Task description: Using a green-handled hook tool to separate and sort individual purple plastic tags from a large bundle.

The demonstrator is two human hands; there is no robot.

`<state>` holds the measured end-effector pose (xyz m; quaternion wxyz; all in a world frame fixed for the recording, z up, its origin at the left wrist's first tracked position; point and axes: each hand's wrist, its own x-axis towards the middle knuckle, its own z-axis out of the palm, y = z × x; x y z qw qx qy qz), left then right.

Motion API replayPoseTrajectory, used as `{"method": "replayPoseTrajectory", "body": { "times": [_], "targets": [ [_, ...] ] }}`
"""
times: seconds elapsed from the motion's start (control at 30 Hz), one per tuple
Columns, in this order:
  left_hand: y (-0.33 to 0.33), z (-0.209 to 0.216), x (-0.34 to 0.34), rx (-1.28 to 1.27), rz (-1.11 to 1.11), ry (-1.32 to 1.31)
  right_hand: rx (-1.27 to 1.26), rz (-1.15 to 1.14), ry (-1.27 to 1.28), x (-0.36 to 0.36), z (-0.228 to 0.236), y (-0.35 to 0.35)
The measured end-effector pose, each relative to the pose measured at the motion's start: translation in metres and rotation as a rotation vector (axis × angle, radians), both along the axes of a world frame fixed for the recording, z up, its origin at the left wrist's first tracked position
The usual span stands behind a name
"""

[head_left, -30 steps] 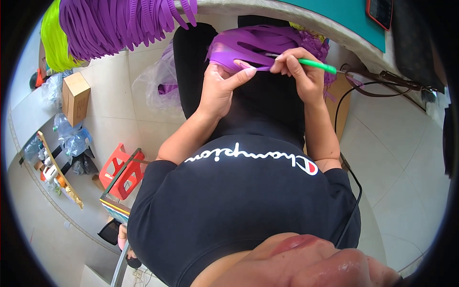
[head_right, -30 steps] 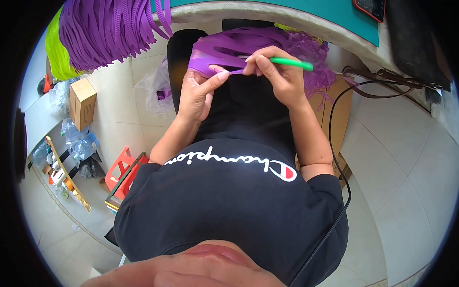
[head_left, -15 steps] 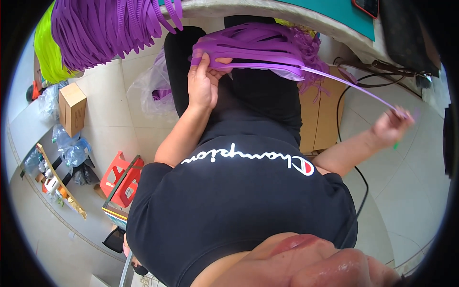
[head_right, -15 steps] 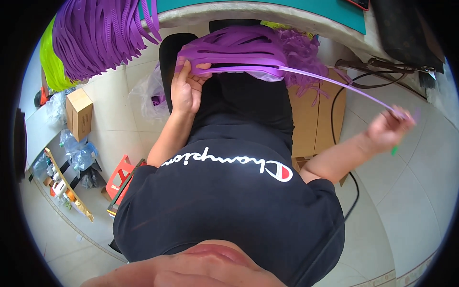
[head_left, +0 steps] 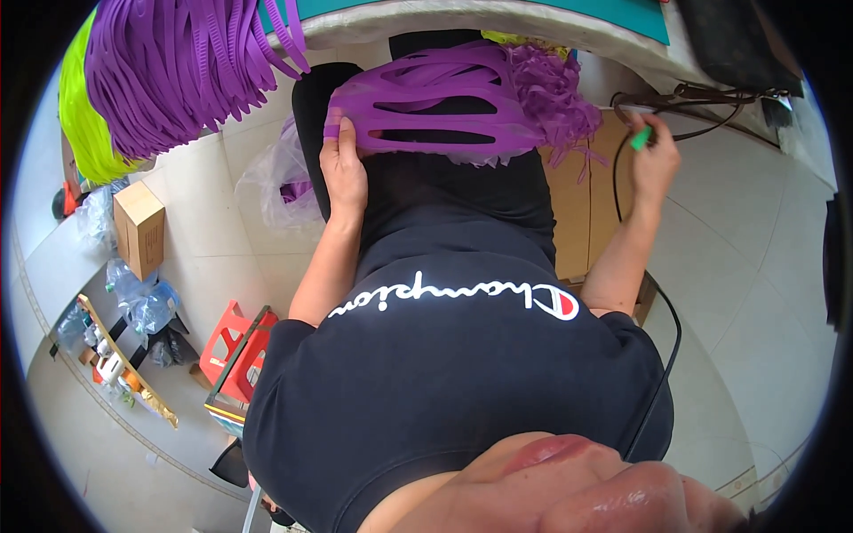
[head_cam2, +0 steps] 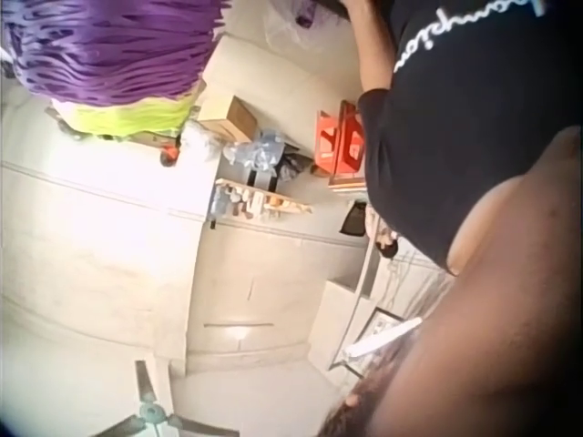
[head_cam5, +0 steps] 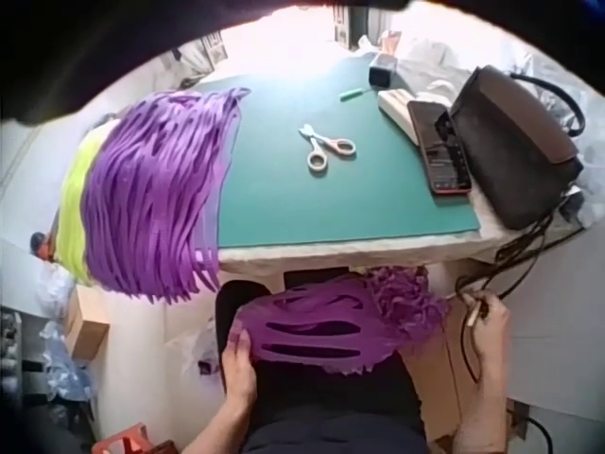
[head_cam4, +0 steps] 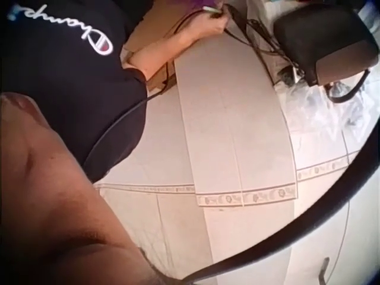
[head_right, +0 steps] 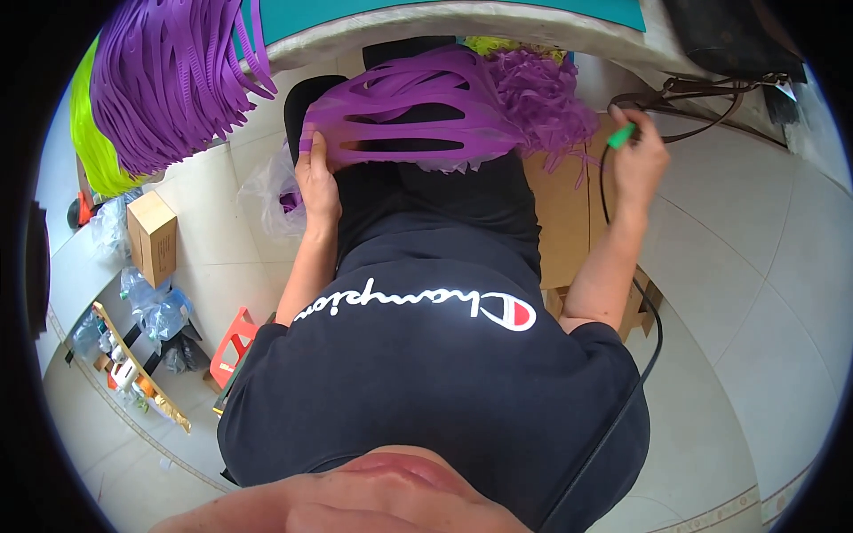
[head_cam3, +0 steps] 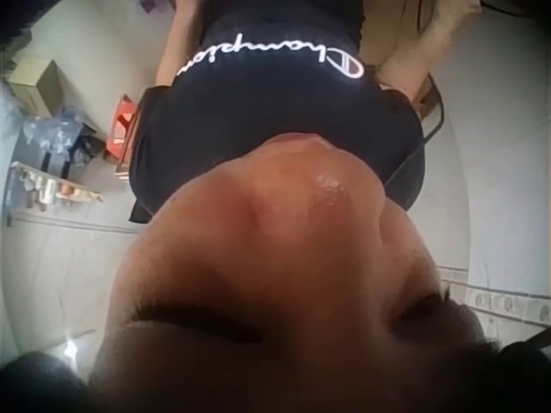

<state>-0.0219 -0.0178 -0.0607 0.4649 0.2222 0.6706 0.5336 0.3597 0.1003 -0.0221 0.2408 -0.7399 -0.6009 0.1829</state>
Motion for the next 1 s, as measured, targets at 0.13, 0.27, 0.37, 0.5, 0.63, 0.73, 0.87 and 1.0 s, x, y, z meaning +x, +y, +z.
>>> {"method": "replayPoseTrajectory", "body": {
  "times": [0.13,0.27,0.37,0.5,0.63,0.73,0.87,1.0],
  "targets": [
    [0.002,0.016,-0.001,0.311,0.155,-0.348,0.153,0.122,0.014,-0.052,-0.038,-0.012],
    [-0.013,0.03,-0.023,0.671,0.06,-1.28,0.063,0.408,0.464,-0.099,-0.04,-0.042],
    [-0.02,0.052,-0.019,0.638,0.17,-1.281,0.065,0.467,0.456,-0.1,-0.045,-0.054],
    [-0.042,0.027,-0.041,0.504,0.333,-1.17,0.111,0.55,0.521,-0.084,-0.019,-0.053],
    [-0.06,0.01,-0.032,0.367,0.365,-1.311,-0.347,0.82,0.528,-0.044,0.036,-0.042],
    [-0.068,0.005,-0.016,0.235,0.428,-1.416,-0.665,1.032,0.35,-0.03,0.053,-0.035],
    [-0.074,-0.01,-0.012,0.208,0.492,-1.623,-0.671,0.914,0.376,-0.036,0.045,-0.035],
    [-0.059,0.001,-0.01,0.153,0.435,-1.573,-0.409,0.823,0.444,-0.061,0.037,-0.03]
  ]
}}
